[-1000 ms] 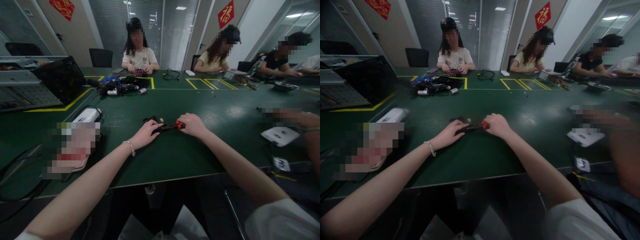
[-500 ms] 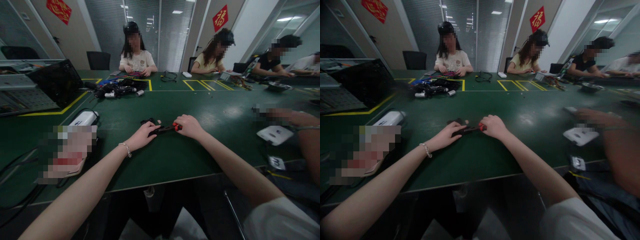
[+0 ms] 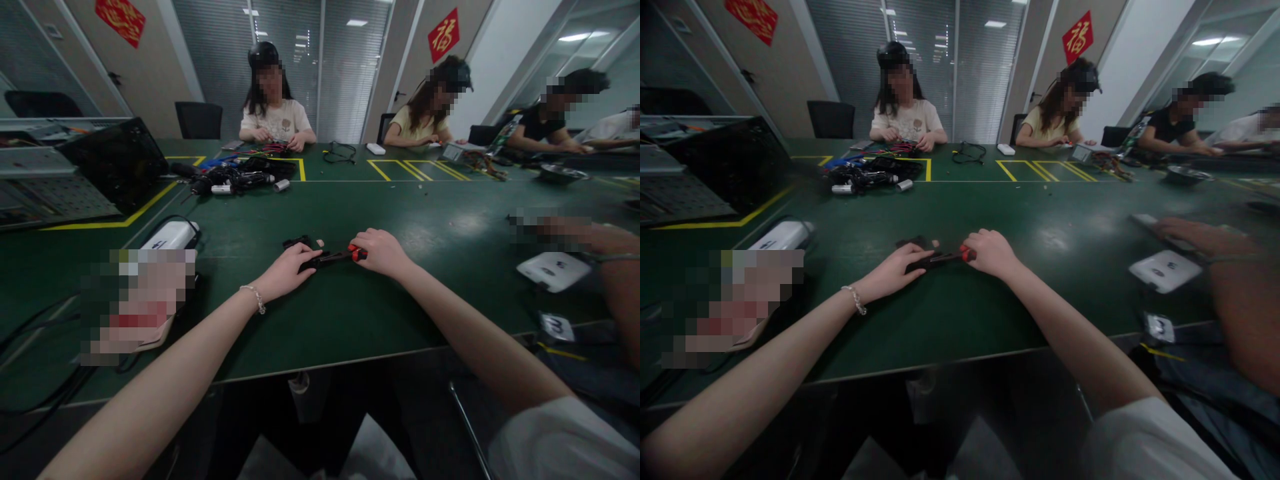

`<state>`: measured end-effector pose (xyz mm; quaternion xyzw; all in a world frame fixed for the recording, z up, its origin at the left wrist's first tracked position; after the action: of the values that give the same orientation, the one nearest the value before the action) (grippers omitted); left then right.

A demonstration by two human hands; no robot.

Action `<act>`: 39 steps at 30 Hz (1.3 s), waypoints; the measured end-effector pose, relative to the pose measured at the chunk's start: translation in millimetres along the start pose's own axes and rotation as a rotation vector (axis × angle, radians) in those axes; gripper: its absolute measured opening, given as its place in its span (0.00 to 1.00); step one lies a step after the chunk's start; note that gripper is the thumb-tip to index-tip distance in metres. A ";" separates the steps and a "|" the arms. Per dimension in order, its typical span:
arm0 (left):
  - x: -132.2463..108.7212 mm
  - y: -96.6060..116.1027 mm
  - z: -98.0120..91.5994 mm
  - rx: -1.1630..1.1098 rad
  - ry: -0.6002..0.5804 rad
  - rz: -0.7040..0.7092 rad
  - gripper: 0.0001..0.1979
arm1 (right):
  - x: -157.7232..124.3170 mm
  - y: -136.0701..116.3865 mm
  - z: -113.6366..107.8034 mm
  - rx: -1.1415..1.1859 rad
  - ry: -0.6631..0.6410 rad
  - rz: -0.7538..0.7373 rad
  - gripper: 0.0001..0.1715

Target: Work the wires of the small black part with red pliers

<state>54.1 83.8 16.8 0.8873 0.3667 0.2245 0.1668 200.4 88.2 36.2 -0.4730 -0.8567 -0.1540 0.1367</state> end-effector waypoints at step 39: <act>2.7 -2.8 -0.4 -0.085 0.003 -0.006 0.24 | -0.9 0.6 2.2 -0.001 0.001 0.000 0.13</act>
<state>54.0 87.7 16.6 0.8781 0.3595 0.2406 0.2044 201.2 88.6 33.9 -0.4730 -0.8564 -0.1548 0.1371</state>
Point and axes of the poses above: each hand's wrist, its own x-axis towards the middle knuckle, its own z-axis out of the palm, y = z × x, the point moved 9 cm from there along x, towards the middle knuckle, and after that the axes turned 6 degrees about y, right-handed, at the moved point
